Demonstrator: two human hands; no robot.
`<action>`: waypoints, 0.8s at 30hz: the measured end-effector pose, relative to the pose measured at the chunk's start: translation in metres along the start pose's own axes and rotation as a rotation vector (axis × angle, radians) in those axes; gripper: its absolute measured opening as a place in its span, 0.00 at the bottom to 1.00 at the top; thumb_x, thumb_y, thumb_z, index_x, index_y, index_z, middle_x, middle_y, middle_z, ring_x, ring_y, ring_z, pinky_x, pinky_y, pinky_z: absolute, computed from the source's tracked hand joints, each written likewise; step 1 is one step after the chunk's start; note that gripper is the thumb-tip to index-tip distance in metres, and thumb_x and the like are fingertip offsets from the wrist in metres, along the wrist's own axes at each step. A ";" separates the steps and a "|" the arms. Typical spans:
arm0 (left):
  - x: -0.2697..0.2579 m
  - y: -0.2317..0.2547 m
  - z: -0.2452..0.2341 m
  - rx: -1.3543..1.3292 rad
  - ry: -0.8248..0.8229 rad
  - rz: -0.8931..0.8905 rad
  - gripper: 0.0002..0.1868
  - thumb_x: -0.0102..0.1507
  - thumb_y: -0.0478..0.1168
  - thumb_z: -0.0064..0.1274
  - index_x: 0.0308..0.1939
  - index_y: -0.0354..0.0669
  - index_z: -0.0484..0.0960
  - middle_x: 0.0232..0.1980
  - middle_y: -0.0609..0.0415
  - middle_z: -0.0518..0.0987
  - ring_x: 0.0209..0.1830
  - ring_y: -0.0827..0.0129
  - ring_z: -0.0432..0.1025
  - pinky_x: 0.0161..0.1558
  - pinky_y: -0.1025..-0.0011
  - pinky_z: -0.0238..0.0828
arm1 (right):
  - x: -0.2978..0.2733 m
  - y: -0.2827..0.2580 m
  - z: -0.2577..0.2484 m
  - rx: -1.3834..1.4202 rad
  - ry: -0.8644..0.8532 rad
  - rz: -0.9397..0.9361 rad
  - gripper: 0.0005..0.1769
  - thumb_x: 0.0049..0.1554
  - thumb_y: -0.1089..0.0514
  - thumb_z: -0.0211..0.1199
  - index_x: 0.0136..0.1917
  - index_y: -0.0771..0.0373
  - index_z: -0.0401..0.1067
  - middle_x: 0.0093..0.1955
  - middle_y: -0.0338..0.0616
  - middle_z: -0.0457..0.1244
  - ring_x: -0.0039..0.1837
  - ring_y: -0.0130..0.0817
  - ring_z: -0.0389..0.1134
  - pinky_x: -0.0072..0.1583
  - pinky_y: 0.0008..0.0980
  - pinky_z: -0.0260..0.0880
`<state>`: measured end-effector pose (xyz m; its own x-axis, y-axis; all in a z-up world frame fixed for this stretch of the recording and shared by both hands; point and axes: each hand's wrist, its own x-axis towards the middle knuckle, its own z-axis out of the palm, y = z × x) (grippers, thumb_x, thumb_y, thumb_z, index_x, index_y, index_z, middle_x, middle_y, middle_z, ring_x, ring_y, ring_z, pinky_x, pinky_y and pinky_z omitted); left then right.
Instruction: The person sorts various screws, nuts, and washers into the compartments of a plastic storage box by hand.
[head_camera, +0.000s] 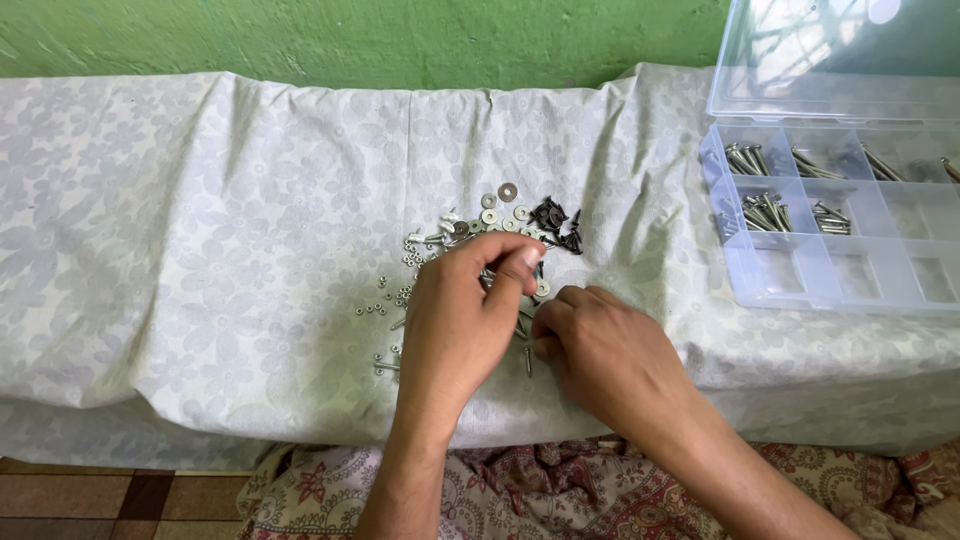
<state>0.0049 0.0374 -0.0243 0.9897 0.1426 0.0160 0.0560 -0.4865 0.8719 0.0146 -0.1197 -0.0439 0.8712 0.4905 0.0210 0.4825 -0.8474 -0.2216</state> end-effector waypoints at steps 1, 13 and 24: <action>0.001 -0.003 0.003 0.014 -0.004 0.091 0.11 0.68 0.45 0.52 0.49 0.50 0.88 0.38 0.61 0.87 0.28 0.71 0.77 0.36 0.69 0.72 | -0.001 0.002 0.001 0.020 0.035 0.008 0.08 0.58 0.55 0.62 0.46 0.60 0.78 0.43 0.43 0.68 0.47 0.39 0.70 0.50 0.42 0.73; 0.001 0.000 0.017 -0.020 -0.087 0.136 0.08 0.62 0.43 0.58 0.43 0.51 0.89 0.38 0.61 0.89 0.30 0.76 0.81 0.37 0.72 0.77 | -0.013 0.010 -0.034 0.404 0.494 0.032 0.09 0.56 0.65 0.66 0.50 0.62 0.80 0.45 0.43 0.71 0.36 0.31 0.70 0.36 0.31 0.68; 0.010 -0.009 0.027 -0.419 -0.105 0.089 0.09 0.58 0.41 0.64 0.39 0.41 0.89 0.30 0.58 0.85 0.28 0.81 0.74 0.31 0.79 0.71 | -0.016 0.014 -0.026 0.450 0.574 -0.032 0.15 0.52 0.65 0.70 0.55 0.60 0.78 0.49 0.37 0.71 0.40 0.22 0.70 0.35 0.24 0.66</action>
<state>0.0183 0.0203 -0.0453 0.9974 0.0172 0.0696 -0.0676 -0.0981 0.9929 0.0100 -0.1447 -0.0218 0.8274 0.2249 0.5146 0.5318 -0.6082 -0.5893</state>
